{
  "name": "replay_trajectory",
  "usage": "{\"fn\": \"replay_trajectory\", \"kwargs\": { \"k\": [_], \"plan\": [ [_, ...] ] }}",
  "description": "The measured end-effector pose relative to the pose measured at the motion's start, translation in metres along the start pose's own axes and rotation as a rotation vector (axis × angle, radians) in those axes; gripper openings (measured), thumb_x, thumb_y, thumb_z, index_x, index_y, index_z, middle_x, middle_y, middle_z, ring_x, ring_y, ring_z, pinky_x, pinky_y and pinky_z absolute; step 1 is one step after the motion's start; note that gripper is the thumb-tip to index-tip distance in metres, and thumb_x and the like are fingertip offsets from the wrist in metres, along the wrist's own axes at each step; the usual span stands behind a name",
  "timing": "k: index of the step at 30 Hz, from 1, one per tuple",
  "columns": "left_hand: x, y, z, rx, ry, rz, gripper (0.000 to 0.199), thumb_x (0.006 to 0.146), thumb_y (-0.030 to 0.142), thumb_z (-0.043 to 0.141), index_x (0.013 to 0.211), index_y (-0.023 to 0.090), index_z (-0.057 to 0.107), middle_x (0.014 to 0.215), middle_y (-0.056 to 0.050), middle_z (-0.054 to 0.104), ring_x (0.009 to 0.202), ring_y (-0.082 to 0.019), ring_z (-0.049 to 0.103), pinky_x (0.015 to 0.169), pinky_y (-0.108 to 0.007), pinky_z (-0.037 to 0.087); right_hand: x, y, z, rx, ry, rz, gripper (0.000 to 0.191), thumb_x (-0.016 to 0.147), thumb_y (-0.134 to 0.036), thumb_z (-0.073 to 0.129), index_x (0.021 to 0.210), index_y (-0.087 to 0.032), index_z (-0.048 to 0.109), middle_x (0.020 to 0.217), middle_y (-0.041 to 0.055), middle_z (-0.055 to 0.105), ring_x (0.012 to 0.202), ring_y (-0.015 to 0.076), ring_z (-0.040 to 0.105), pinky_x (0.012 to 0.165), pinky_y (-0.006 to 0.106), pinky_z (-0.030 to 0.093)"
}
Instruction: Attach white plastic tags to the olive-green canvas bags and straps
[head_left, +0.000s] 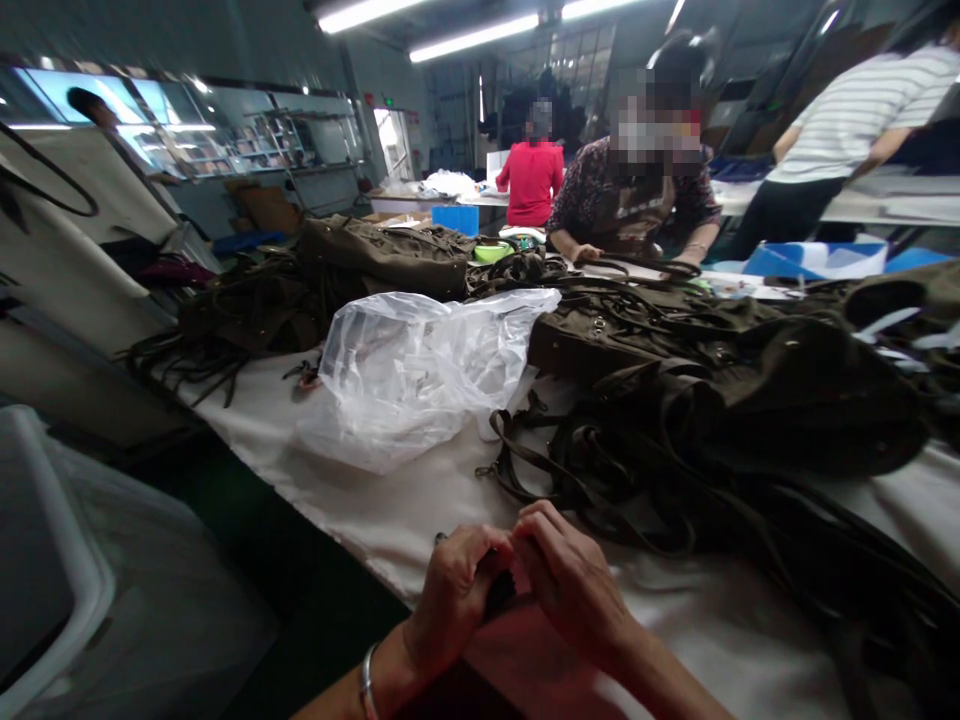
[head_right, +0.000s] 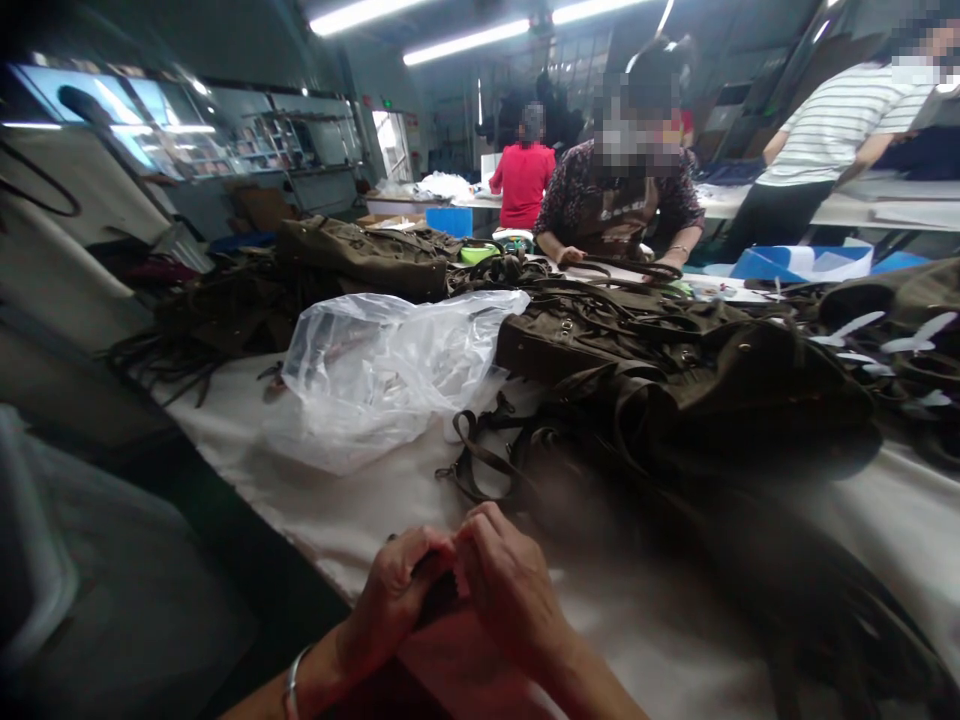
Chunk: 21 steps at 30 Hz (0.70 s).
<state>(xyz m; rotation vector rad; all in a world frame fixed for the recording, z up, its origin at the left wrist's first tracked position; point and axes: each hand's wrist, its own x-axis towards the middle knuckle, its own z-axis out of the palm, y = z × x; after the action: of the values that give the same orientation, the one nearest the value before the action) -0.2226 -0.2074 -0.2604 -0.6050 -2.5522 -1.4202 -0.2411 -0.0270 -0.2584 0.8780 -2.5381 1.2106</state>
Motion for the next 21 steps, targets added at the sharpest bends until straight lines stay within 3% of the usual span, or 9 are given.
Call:
{"fn": "replay_trajectory", "kwargs": {
  "k": [8,11,13,16,21],
  "plan": [
    [-0.001,-0.003,0.001,0.022,0.004,-0.026,0.020,0.101,0.021,0.049,0.090,0.021,0.066,0.084,0.000,0.067,0.081,-0.016,0.062,0.077,-0.025,0.043,0.002,0.010,-0.001,0.075,-0.063,0.103,0.017,0.100,-0.017,0.042,0.089,-0.021,0.055,0.087,0.0019,0.061,0.073,0.0148,0.056,0.067,0.027,0.040],
    [-0.001,-0.004,0.001,0.013,0.001,-0.021,0.019,0.102,0.020,0.050,0.091,0.022,0.066,0.087,0.001,0.069,0.084,-0.015,0.063,0.080,-0.024,0.043,-0.004,0.010,-0.003,0.141,-0.059,0.166,0.014,0.097,-0.017,0.046,0.105,-0.022,0.057,0.093,0.0030,0.065,0.082,0.0168,0.062,0.072,0.028,0.045],
    [0.000,-0.003,0.001,-0.001,0.005,-0.014,0.018,0.101,0.020,0.051,0.092,0.023,0.066,0.088,0.002,0.070,0.085,-0.014,0.064,0.082,-0.023,0.044,-0.011,0.008,-0.003,0.196,-0.054,0.196,0.024,0.094,-0.016,0.048,0.116,-0.023,0.053,0.101,0.0039,0.065,0.088,0.0170,0.063,0.077,0.028,0.048],
    [0.000,-0.002,0.001,-0.003,0.019,-0.013,0.017,0.101,0.020,0.052,0.093,0.024,0.067,0.088,0.002,0.071,0.084,-0.014,0.065,0.080,-0.022,0.045,-0.022,0.003,0.002,0.254,0.006,0.217,0.036,0.090,-0.012,0.047,0.124,-0.024,0.048,0.108,0.0045,0.063,0.092,0.0160,0.064,0.080,0.028,0.051],
    [-0.003,-0.002,0.003,0.084,0.053,0.030,0.017,0.101,0.019,0.048,0.097,0.022,0.064,0.088,0.000,0.070,0.083,-0.016,0.066,0.078,-0.025,0.048,-0.025,-0.003,0.013,0.291,0.169,0.268,0.034,0.088,-0.013,0.047,0.121,-0.024,0.049,0.103,0.0038,0.060,0.083,0.0146,0.062,0.075,0.027,0.052]
  ]
}}
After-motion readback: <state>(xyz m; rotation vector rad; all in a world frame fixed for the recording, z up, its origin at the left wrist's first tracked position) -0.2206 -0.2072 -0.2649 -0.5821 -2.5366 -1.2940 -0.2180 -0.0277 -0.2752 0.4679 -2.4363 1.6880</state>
